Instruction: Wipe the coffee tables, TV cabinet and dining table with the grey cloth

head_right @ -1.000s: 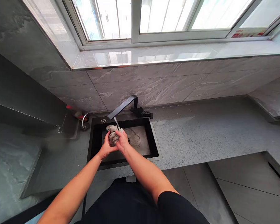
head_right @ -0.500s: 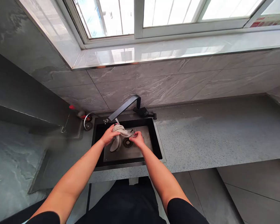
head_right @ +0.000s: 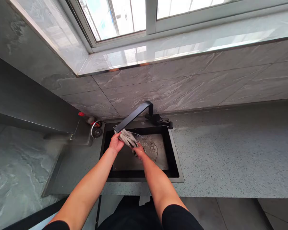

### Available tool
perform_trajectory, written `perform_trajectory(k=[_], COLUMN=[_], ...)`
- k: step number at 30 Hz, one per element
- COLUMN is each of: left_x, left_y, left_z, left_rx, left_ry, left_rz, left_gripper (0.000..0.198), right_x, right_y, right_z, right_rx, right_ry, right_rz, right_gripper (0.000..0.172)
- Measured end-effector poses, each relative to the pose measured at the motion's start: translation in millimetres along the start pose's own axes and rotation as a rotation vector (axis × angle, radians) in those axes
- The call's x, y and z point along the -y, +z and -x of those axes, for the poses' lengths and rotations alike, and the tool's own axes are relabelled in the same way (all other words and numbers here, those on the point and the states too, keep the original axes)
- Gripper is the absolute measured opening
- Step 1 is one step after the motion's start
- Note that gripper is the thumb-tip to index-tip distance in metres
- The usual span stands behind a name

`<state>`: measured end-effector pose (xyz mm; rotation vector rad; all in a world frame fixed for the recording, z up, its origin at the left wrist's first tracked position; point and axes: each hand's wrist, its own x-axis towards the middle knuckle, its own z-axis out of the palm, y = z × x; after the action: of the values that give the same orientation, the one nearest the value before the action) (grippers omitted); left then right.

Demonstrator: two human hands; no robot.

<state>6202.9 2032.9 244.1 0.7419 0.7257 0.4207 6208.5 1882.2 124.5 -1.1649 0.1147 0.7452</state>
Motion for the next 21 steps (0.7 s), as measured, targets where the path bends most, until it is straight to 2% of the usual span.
perform_trajectory(k=[2, 4, 7, 9, 12, 15, 17, 21], left_x=[2, 12, 41, 63, 83, 94, 105, 127], left_y=[-11.9, -24.4, -38.6, -42.6, -41.8, -35.2, -27.8, -17.0], left_z=[-12, -21, -25, -24, -26, -31, -33, -32], left_rx=[-0.077, -0.153, -0.24, -0.256, -0.227, -0.197, -0.203, -0.261], left_ry=[0.037, 0.045, -0.029, -0.095, -0.142, -0.142, -0.131, -0.121], left_rz=[0.026, 0.033, 0.009, 0.006, 0.049, 0.104, 0.122, 0.117], left_gripper=[0.038, 0.043, 0.044, 0.037, 0.03, 0.042, 0.041, 0.032], right_x=[0, 7, 24, 34, 39, 36, 33, 27], right_y=[-6, -10, -11, -8, 1, 8, 9, 8], right_z=[-6, -14, -27, -31, -29, -22, -20, -27], right_rx=[-0.088, -0.169, -0.234, -0.205, -0.151, -0.129, -0.107, -0.229], right_ry=[0.012, 0.001, -0.05, -0.064, -0.039, -0.018, 0.003, 0.009], right_rz=[-0.068, -0.133, -0.209, -0.256, -0.28, -0.265, -0.244, -0.202], right_gripper=[0.044, 0.042, 0.053, 0.059, 0.058, 0.062, 0.059, 0.048])
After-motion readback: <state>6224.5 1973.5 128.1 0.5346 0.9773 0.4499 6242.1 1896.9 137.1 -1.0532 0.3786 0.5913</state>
